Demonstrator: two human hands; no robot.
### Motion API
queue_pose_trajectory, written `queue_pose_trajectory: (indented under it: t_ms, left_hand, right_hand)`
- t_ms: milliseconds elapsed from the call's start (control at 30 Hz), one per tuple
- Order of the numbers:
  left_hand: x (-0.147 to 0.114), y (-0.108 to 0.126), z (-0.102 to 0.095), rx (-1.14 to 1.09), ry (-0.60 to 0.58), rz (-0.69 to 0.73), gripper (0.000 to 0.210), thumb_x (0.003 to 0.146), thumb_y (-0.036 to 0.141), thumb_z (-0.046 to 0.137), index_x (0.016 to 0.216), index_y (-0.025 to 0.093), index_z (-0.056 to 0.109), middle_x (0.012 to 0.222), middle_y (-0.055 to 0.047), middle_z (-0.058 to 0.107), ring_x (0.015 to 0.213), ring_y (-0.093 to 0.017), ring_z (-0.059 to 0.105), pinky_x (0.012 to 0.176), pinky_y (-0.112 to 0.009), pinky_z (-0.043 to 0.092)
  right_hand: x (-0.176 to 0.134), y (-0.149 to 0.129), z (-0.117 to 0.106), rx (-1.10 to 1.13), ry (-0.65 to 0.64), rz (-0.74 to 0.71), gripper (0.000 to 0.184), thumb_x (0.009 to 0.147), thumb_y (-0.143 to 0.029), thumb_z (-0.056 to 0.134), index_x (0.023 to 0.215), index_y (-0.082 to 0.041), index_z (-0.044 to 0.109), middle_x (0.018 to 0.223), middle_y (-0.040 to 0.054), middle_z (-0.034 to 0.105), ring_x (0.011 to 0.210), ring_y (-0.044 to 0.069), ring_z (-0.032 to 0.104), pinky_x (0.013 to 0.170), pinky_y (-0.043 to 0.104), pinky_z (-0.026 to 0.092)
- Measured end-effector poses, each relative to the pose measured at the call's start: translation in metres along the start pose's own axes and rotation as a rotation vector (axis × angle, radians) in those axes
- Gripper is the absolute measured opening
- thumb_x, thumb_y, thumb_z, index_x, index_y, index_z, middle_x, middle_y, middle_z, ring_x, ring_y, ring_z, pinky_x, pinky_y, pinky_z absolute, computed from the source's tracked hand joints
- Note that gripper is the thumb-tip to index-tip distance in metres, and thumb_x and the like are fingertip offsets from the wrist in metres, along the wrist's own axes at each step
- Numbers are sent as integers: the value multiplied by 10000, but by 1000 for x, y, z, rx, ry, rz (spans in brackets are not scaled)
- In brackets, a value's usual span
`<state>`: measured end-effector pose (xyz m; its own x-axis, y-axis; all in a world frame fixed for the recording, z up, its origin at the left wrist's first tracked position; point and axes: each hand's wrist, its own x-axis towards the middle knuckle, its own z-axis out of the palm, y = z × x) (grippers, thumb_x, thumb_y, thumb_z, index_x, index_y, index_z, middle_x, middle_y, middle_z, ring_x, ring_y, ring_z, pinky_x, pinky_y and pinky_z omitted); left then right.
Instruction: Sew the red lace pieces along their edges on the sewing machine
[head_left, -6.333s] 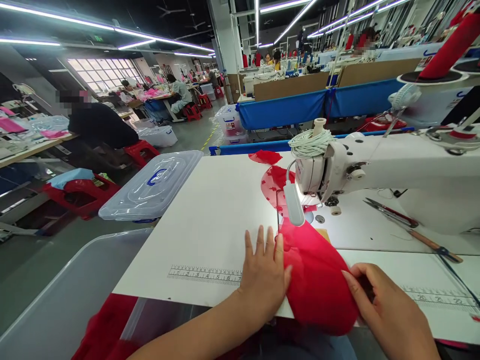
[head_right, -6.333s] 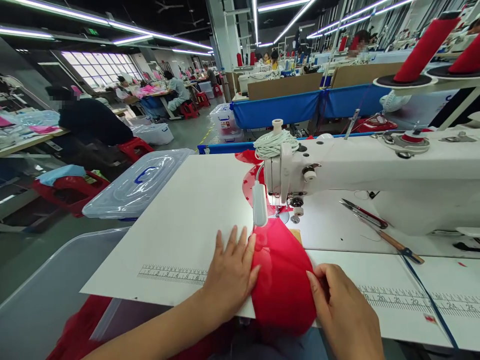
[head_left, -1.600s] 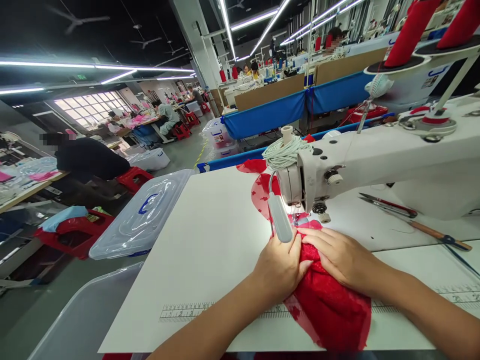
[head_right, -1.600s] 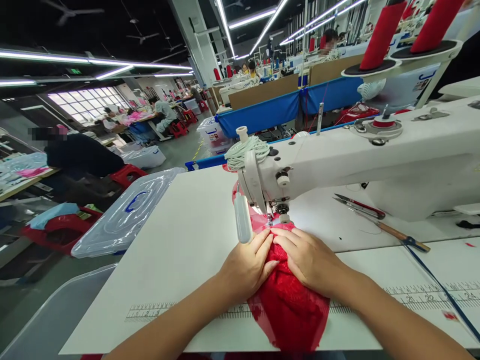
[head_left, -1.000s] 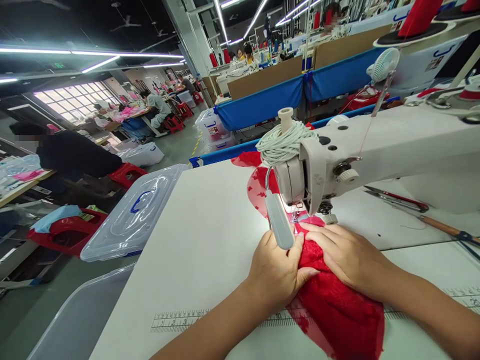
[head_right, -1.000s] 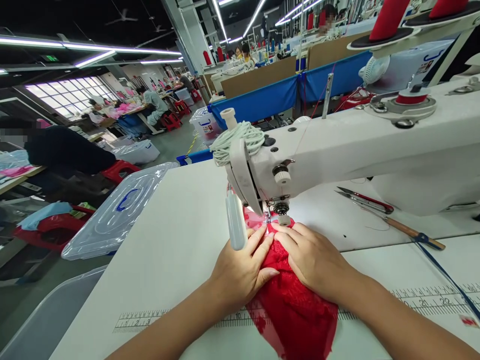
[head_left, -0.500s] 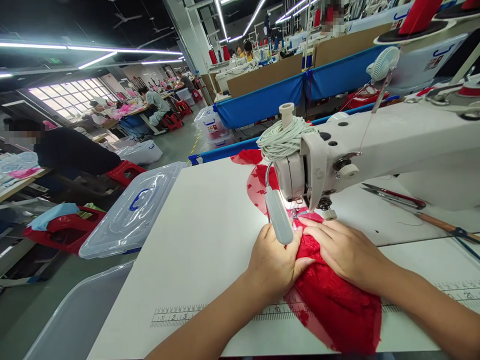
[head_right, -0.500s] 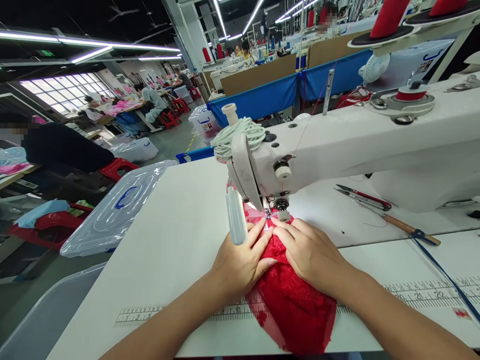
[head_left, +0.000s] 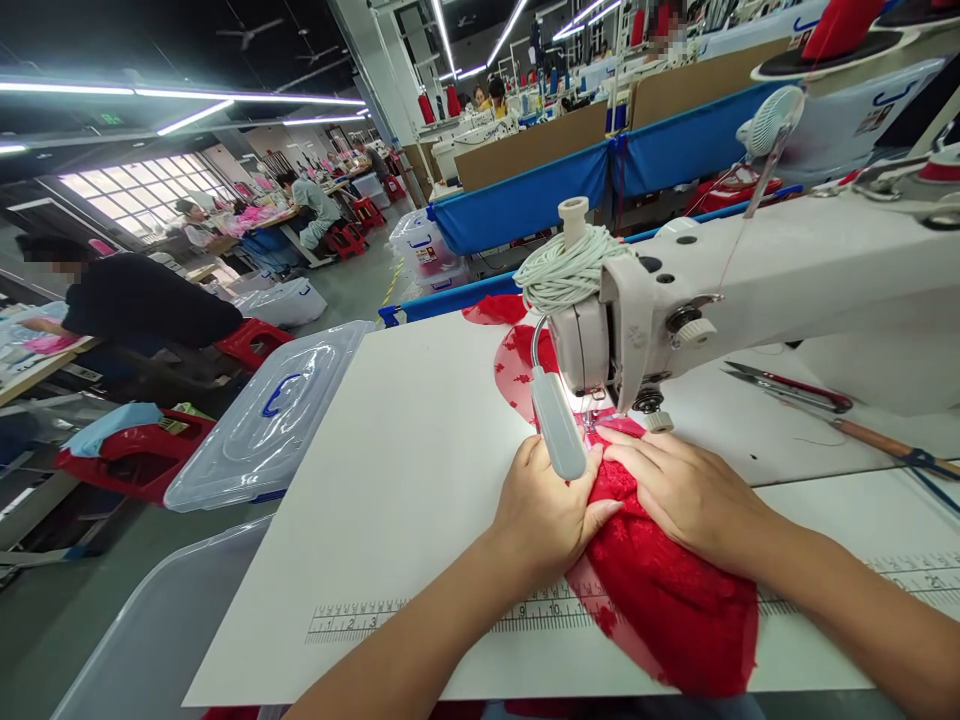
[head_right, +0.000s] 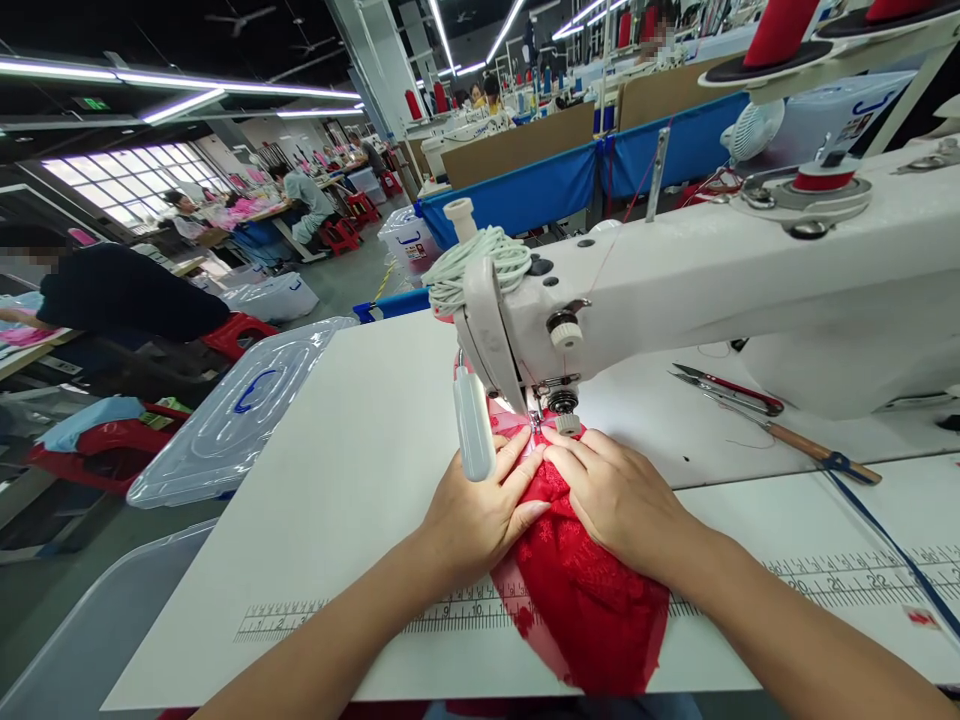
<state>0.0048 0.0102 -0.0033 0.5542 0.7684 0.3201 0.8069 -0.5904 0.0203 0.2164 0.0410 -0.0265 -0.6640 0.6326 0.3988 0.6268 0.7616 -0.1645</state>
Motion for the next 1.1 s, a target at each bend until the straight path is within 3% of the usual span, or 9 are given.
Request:
queue_pose_trajectory:
  t_ms: [200,367,467,567,667,733,900,1100]
  left_hand:
    - [-1,-2,2,14,-1,13,531,1032,527,388,1299,139,633,1223,-167,666,1042,-304,599,928,-469,494]
    - [0,-6,4,29,-7,2,518,1029,524,385,1290,148,629,1259,-171,654,1096,-313,592,993,-514,456]
    - [0,-10,-1,19,11,123,620,1040,568,274,1290,115,616,1194,-194,660,1123,-337,585,984,-541,459]
    - [-1,-13,-9,-64,-68,249,657,1055,549,182,1157,108,658,1001,-157,663,930,-275,624,802,-417,524]
    - [-2,-12,-15,-127,-125,238,664,1067,507,124,976,136,667,822,-86,612,699,-201,568,662,-338,492]
    - [-1,-10,-16,-144,-135,204,682,1064,518,102,987,131,657,790,-77,597,668,-199,549,633,-332,480]
    - [-3,-5,-15,-121,-103,183,748,1051,552,90,1218,55,622,876,-123,637,705,-220,586,626,-343,505]
    - [-9,-4,-11,-31,-48,198,836,1004,646,91,1285,75,633,1249,-240,622,926,-282,624,716,-381,551]
  right_hand:
    - [-1,-1,3,3,-10,19,428,871,-59,370,1186,-137,649,1332,139,658,967,251,645,806,416,585]
    - [0,1,5,58,-3,21,444,863,-48,396,1218,-149,642,1340,127,653,1086,263,634,902,431,571]
    - [-1,3,5,73,54,-24,442,887,-55,368,1210,-146,655,1322,140,660,1114,268,631,926,439,564]
    - [-6,2,3,78,105,-84,434,911,-72,361,1206,-155,668,1329,142,653,1155,262,618,952,428,548]
    - [-12,1,2,78,140,-125,421,908,-47,369,1142,-196,687,1265,97,692,1133,240,623,928,418,540]
    - [-13,1,0,57,166,-157,396,905,-33,376,1068,-202,695,1171,71,733,1084,227,644,894,413,539]
    - [-11,5,-9,-5,136,-220,339,878,-19,425,980,-192,697,1085,55,765,997,206,691,832,372,533]
    - [-12,7,-10,-15,147,-210,361,827,13,426,937,-209,689,1099,39,768,1000,205,694,839,365,520]
